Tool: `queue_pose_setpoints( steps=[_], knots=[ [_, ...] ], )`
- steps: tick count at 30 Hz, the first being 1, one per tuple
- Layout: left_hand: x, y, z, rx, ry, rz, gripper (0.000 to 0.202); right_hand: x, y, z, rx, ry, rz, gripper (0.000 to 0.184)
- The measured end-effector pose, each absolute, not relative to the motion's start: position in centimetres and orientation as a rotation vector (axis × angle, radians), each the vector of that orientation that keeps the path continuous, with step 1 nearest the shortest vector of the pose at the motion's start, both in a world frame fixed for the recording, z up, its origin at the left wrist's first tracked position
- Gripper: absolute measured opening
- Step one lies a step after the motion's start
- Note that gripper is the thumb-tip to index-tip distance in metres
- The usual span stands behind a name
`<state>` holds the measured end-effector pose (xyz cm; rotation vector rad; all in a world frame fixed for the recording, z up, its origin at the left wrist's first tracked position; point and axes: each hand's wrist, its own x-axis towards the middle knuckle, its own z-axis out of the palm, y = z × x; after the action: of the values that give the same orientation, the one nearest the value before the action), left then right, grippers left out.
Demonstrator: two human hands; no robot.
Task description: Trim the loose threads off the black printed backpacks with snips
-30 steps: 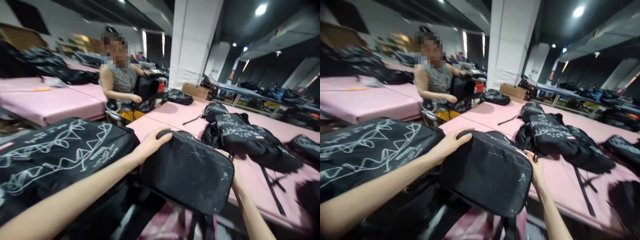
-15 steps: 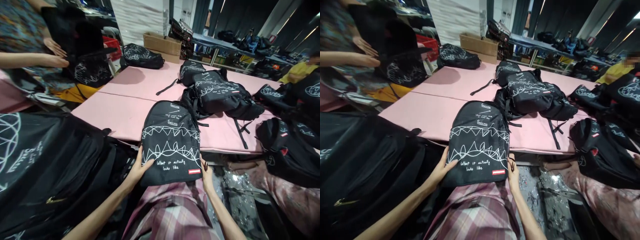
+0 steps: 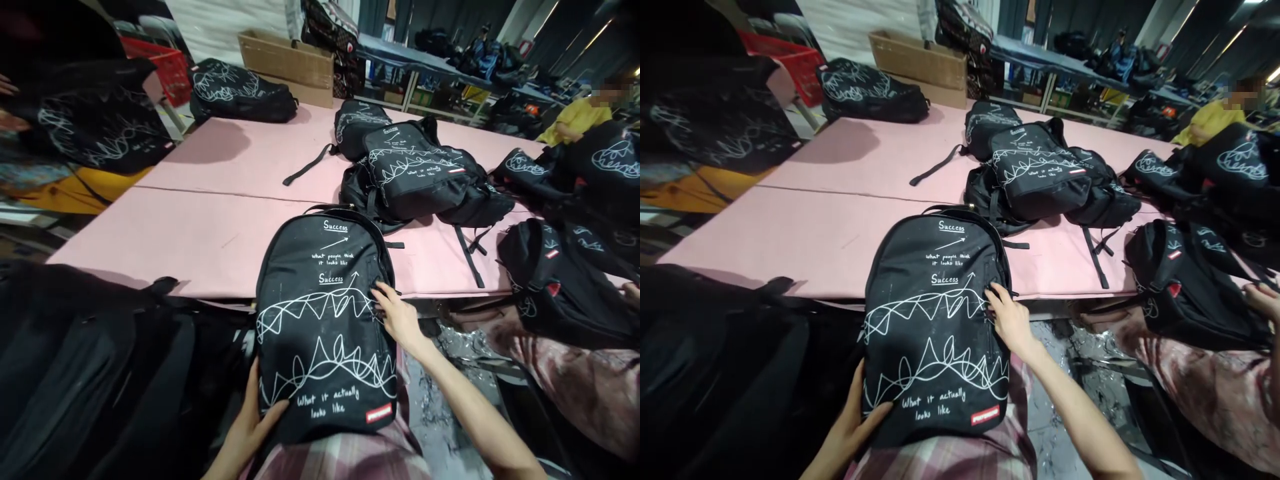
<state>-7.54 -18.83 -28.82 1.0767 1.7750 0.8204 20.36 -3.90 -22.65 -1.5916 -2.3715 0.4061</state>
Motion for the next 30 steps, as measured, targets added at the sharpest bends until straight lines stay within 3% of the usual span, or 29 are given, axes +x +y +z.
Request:
queue_pose_setpoints(
  steps=[4,9,15,18,21,24,26,30],
  knots=[
    [-7.4,-18.8,-28.9,1.065,1.825,0.781,0.081,18.0,0.7,-20.8,-1.784,-2.723,0.129,0.041],
    [-7.8,-18.7,-29.6,1.054,1.835,0.765,0.081,18.6,2.5,-19.9,-1.804,-2.843,0.108,0.019],
    [-8.6,-18.4,-29.8,1.076,1.748,0.673,0.087,20.1,-2.0,-18.9,-1.552,-2.862,0.062,0.022],
    [-9.1,-18.3,-29.2,1.164,1.768,0.678,0.081,21.4,-7.2,-20.1,-1.335,-2.960,0.215,0.026],
    [-8.6,-16.4,-27.3,1.531,1.908,0.915,0.068,22.6,-11.1,-21.3,-1.318,-2.932,0.534,0.023],
    [-4.9,-12.2,-24.7,2.043,1.801,1.119,0.052,23.1,-11.7,-21.9,-1.438,-2.638,0.952,0.019],
    [-0.6,-9.4,-23.5,2.176,1.614,1.004,0.045,23.1,-10.8,-22.0,-1.457,-2.426,1.148,0.014],
    [6.9,-5.4,-23.7,2.101,1.635,0.692,0.065,24.0,-8.8,-22.3,-1.334,-2.275,1.368,0.013]
  ],
)
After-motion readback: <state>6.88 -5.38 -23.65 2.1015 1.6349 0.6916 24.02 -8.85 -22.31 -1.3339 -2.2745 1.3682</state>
